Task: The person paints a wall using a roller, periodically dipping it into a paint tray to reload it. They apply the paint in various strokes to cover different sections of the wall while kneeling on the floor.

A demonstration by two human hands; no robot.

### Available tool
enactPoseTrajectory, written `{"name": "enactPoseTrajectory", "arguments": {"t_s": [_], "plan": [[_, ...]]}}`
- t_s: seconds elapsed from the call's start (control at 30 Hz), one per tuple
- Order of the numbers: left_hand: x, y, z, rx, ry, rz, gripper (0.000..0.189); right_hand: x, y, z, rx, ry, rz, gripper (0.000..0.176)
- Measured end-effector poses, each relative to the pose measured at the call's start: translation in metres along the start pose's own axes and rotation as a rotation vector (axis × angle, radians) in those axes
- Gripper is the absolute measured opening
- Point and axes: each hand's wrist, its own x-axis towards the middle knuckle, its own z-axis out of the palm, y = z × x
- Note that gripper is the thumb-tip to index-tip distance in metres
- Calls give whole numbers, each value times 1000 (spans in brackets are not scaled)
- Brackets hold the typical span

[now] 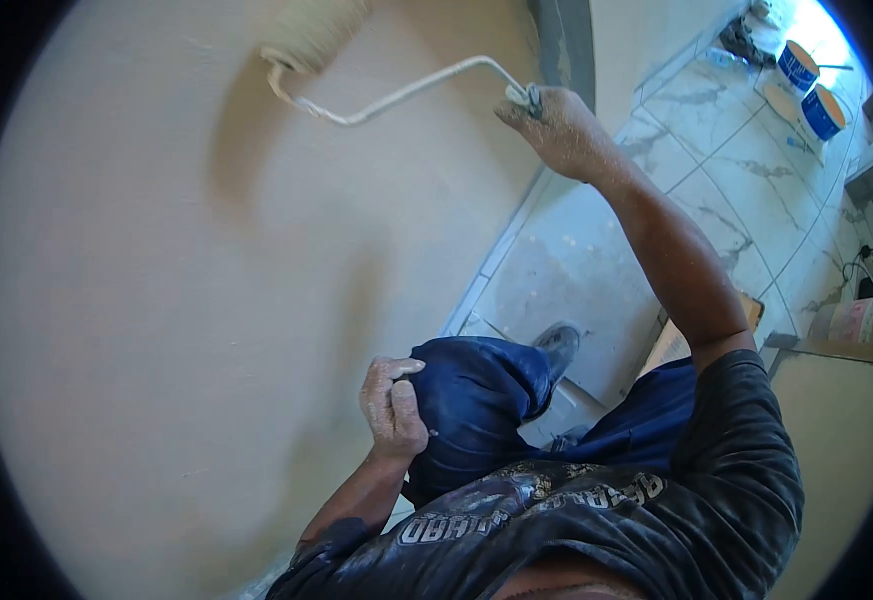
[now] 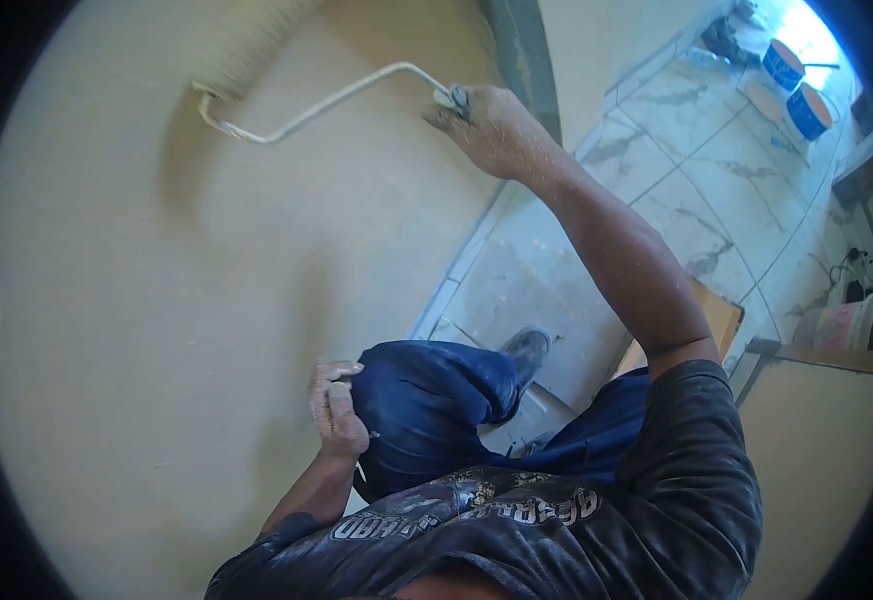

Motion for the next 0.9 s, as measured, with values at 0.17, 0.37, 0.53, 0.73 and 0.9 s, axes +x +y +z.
{"name": "enactPoseTrajectory", "arguments": {"t_s": [0.17,0.37,0.53,0.73,0.9], "plan": [[-6,0,-3,3,20,-45,29,-41,81,57,35,-112,192,40],[-6,2,-6,41,-4,-65,37,-93,160,113,77,-189,311,42],[-6,2,-6,85,-7,-47,40,-131,224,149,24,-288,400,42],[-9,0,-8,108,-13,-56,43,-164,269,158,-95,-319,438,44],[-9,2,-7,134,-14,-69,43,-179,286,160,-135,-392,502,47]]}}
